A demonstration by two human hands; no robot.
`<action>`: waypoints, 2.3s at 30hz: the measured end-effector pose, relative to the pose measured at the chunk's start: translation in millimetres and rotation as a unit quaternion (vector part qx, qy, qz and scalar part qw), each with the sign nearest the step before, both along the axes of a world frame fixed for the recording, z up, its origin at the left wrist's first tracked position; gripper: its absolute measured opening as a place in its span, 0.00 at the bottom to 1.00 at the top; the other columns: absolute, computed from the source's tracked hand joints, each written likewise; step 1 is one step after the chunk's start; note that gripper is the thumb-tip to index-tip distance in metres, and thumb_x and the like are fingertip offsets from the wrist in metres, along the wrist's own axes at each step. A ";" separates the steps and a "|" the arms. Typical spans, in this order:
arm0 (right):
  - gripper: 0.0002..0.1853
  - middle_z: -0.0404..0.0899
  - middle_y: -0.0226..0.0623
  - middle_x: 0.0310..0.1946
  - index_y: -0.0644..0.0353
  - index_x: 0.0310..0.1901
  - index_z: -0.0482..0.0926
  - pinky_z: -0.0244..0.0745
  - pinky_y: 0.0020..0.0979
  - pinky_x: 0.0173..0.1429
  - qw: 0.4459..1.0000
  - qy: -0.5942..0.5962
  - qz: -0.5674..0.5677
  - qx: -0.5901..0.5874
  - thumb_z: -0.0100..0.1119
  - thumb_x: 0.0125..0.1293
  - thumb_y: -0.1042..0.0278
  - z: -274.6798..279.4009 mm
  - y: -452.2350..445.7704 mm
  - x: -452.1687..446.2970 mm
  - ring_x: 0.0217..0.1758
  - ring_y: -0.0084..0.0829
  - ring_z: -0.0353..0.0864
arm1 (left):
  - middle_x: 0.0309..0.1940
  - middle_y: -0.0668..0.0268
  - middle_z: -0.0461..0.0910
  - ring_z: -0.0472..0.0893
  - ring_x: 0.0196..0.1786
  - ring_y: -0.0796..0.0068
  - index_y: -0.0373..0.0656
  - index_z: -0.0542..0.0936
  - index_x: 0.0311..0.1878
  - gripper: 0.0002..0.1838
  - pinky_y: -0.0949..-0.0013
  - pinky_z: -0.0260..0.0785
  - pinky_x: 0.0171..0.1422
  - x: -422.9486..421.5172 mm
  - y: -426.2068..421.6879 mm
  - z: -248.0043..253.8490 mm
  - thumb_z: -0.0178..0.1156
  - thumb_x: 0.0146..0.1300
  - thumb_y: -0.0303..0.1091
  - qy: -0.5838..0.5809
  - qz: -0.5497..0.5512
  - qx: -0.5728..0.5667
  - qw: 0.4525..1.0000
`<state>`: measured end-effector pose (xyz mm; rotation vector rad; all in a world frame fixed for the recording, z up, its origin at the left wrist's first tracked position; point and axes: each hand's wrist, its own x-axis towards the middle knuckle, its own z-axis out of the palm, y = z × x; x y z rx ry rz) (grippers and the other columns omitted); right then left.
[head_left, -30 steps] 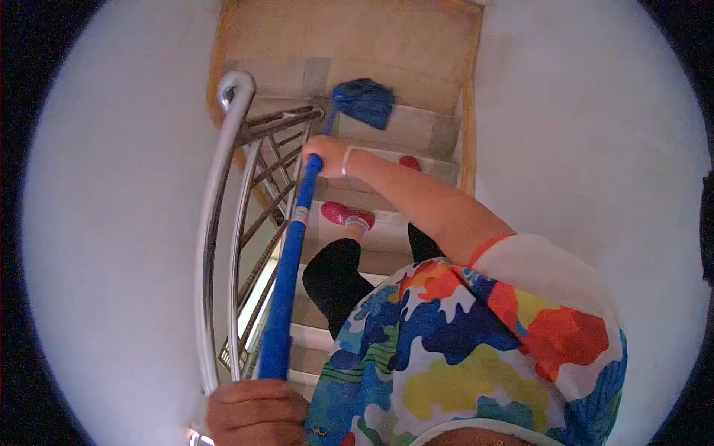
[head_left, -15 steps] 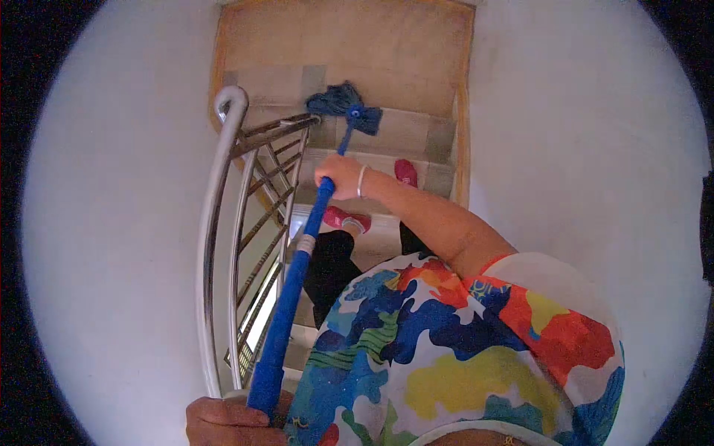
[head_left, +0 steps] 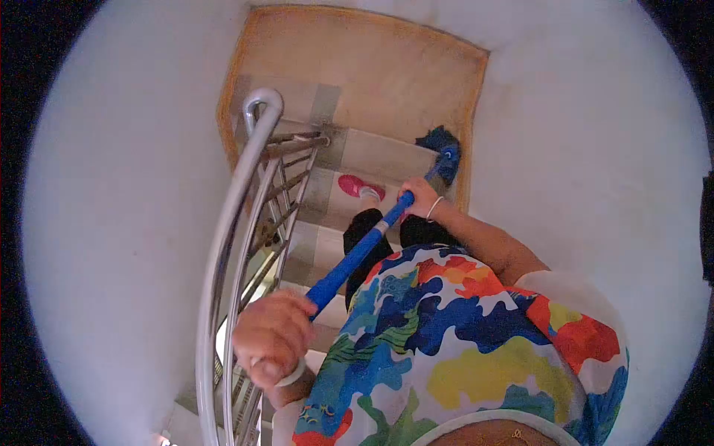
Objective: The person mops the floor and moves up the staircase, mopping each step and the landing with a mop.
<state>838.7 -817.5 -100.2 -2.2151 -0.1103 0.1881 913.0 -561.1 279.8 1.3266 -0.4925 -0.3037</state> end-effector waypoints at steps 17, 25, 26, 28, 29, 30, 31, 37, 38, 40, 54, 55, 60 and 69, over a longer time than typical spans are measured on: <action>0.14 0.75 0.38 0.26 0.53 0.28 0.74 0.69 0.43 0.38 0.971 -0.146 0.085 0.172 0.64 0.36 0.65 134.2 72.7 185.5 0.35 0.45 0.75 | 0.10 0.75 0.70 0.71 0.14 0.72 0.57 0.65 0.10 0.22 0.67 0.61 0.24 3.8 -89.8 159.5 0.56 0.56 0.51 -0.402 -0.029 0.229 0.886; 0.11 0.78 0.38 0.28 0.50 0.28 0.77 0.72 0.45 0.40 0.995 -0.054 0.070 0.050 0.61 0.39 0.62 118.4 -10.0 38.5 0.37 0.44 0.78 | 0.13 0.79 0.67 0.67 0.20 0.78 0.61 0.67 0.13 0.16 0.66 0.49 0.28 -80.8 -77.1 119.8 0.57 0.51 0.51 -0.332 0.053 0.136 0.932; 0.11 0.79 0.38 0.29 0.50 0.28 0.78 0.72 0.46 0.39 0.996 -0.035 0.067 0.036 0.61 0.39 0.61 131.2 -37.1 40.2 0.37 0.44 0.78 | 0.13 0.79 0.66 0.66 0.20 0.78 0.61 0.66 0.13 0.16 0.66 0.48 0.29 -65.3 -90.8 117.1 0.57 0.51 0.50 -0.325 0.041 0.056 0.943; 0.11 0.80 0.38 0.30 0.49 0.29 0.78 0.73 0.47 0.39 0.996 -0.033 0.080 -0.011 0.62 0.41 0.57 129.7 -75.4 -47.4 0.37 0.46 0.79 | 0.13 0.79 0.66 0.65 0.19 0.79 0.61 0.65 0.13 0.16 0.66 0.47 0.29 -128.6 -114.1 107.2 0.57 0.51 0.50 -0.305 0.041 -0.025 0.951; 0.12 0.79 0.38 0.30 0.49 0.29 0.78 0.73 0.47 0.39 0.997 -0.015 0.080 -0.016 0.62 0.42 0.55 124.5 -97.0 -88.1 0.37 0.46 0.79 | 0.13 0.77 0.69 0.68 0.18 0.78 0.58 0.66 0.14 0.18 0.68 0.52 0.27 -153.1 -129.9 103.2 0.53 0.57 0.48 -0.291 0.056 -0.026 0.955; 0.12 0.79 0.38 0.31 0.49 0.29 0.78 0.73 0.47 0.39 0.997 0.002 0.079 -0.018 0.62 0.43 0.54 124.6 -121.6 -132.2 0.38 0.46 0.79 | 0.14 0.75 0.71 0.71 0.18 0.77 0.55 0.68 0.15 0.20 0.69 0.57 0.25 -181.8 -147.0 98.1 0.50 0.63 0.47 -0.279 0.070 -0.026 0.957; 0.12 0.79 0.39 0.29 0.50 0.29 0.77 0.72 0.46 0.38 0.995 0.031 0.077 -0.051 0.63 0.42 0.57 128.2 -145.2 -178.1 0.36 0.46 0.78 | 0.14 0.76 0.70 0.70 0.18 0.77 0.55 0.67 0.15 0.20 0.70 0.54 0.24 -216.1 -160.1 90.4 0.49 0.63 0.47 -0.249 0.068 -0.014 0.966; 0.11 0.76 0.39 0.27 0.52 0.27 0.75 0.70 0.43 0.38 0.987 0.083 -0.020 -0.139 0.64 0.40 0.62 123.7 -200.2 -457.1 0.34 0.45 0.76 | 0.08 0.71 0.69 0.70 0.12 0.72 0.52 0.62 0.10 0.23 0.65 0.65 0.25 -443.2 -197.3 78.4 0.53 0.59 0.45 -0.013 -0.028 -0.107 0.994; 0.11 0.76 0.39 0.27 0.52 0.27 0.75 0.70 0.43 0.38 0.987 0.086 -0.019 -0.137 0.64 0.40 0.62 130.4 -188.1 -503.8 0.34 0.45 0.76 | 0.08 0.71 0.69 0.70 0.12 0.72 0.52 0.62 0.10 0.23 0.65 0.65 0.25 -490.7 -186.0 91.4 0.53 0.59 0.45 -0.010 -0.027 -0.105 0.994; 0.17 0.77 0.42 0.27 0.53 0.28 0.77 0.70 0.49 0.39 0.992 0.024 -0.110 -0.047 0.66 0.38 0.52 150.2 -189.9 -489.2 0.36 0.49 0.77 | 0.07 0.73 0.69 0.69 0.10 0.72 0.54 0.61 0.08 0.23 0.64 0.67 0.25 -461.7 -205.0 129.0 0.55 0.56 0.42 0.004 -0.019 -0.031 0.999; 0.09 0.77 0.33 0.30 0.48 0.29 0.76 0.69 0.44 0.37 0.994 -0.031 0.090 0.056 0.61 0.41 0.67 198.0 -177.9 160.5 0.40 0.42 0.77 | 0.16 0.63 0.73 0.75 0.20 0.69 0.45 0.67 0.18 0.11 0.60 0.70 0.27 37.5 -296.5 222.1 0.51 0.55 0.33 -0.287 -0.192 0.117 0.931; 0.09 0.77 0.33 0.30 0.48 0.29 0.76 0.69 0.44 0.37 0.994 -0.033 0.086 0.054 0.61 0.41 0.67 195.8 -185.5 169.7 0.40 0.42 0.77 | 0.16 0.63 0.73 0.75 0.20 0.69 0.45 0.67 0.18 0.11 0.60 0.70 0.27 43.1 -292.1 219.2 0.51 0.55 0.33 -0.289 -0.196 0.114 0.930; 0.10 0.77 0.32 0.31 0.45 0.30 0.77 0.69 0.47 0.38 0.985 -0.026 0.137 -0.104 0.62 0.42 0.63 195.1 -247.1 189.6 0.40 0.39 0.78 | 0.09 0.82 0.63 0.65 0.16 0.88 0.62 0.63 0.12 0.16 0.76 0.53 0.25 16.8 -274.8 160.9 0.50 0.53 0.47 -0.284 0.136 0.080 0.946; 0.12 0.77 0.37 0.36 0.48 0.34 0.79 0.73 0.46 0.44 0.971 -0.023 -0.130 -0.201 0.64 0.43 0.65 120.8 -427.6 125.3 0.44 0.43 0.77 | 0.11 0.68 0.66 0.70 0.19 0.68 0.49 0.63 0.13 0.23 0.55 0.66 0.37 28.7 -367.5 68.8 0.52 0.59 0.50 -0.126 0.001 0.083 0.989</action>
